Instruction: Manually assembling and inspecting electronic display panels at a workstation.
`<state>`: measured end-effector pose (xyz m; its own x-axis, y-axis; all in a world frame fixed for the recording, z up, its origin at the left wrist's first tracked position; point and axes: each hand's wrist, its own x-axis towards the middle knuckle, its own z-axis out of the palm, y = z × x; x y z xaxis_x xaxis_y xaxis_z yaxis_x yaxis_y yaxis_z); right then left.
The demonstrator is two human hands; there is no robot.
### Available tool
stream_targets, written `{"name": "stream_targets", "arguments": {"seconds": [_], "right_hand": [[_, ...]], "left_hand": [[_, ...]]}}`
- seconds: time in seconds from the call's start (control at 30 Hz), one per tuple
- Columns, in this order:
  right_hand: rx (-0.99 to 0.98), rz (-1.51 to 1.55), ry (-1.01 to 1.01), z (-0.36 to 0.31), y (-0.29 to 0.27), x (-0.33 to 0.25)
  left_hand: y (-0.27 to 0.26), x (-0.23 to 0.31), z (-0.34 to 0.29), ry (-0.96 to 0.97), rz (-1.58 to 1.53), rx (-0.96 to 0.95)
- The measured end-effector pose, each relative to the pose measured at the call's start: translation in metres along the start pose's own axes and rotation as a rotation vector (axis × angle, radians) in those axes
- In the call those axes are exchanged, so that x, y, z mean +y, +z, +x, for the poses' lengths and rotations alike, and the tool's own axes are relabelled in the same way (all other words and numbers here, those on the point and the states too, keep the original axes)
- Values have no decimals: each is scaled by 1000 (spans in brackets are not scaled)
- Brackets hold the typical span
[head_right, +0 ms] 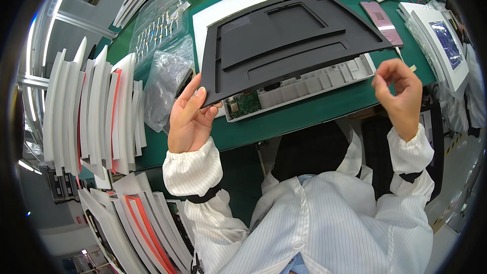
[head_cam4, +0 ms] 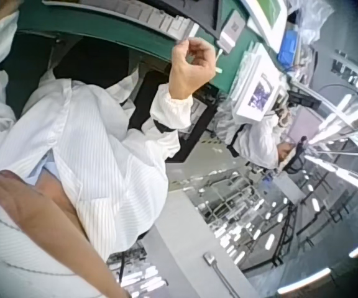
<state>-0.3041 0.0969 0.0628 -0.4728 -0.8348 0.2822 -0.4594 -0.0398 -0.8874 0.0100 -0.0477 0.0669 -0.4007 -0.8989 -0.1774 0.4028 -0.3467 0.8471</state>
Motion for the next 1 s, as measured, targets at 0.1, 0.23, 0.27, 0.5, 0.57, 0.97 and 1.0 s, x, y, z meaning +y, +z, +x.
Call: {"name": "stream_targets", "arguments": {"seconds": [0.1,0.23,0.27,0.5,0.57,0.97,1.0], "right_hand": [[31,94,-33,11,-1,8],[145,124,-4,25,-3,23],[176,119,33,28,-3,26],[23,239,240,52,0,37],[-11,221,296,58,2,37],[-35,-380,-35,59,11,60],[-38,-376,-39,58,14,56]], "left_hand": [[-1,1,-2,1,-7,11],[-3,-3,-2,5,1,-25],[-3,-4,-2,9,4,-35],[-11,-8,-3,9,25,-31],[-13,-12,-3,-7,75,-46],[-9,-21,0,-29,378,48],[-10,-21,0,-25,379,53]]}}
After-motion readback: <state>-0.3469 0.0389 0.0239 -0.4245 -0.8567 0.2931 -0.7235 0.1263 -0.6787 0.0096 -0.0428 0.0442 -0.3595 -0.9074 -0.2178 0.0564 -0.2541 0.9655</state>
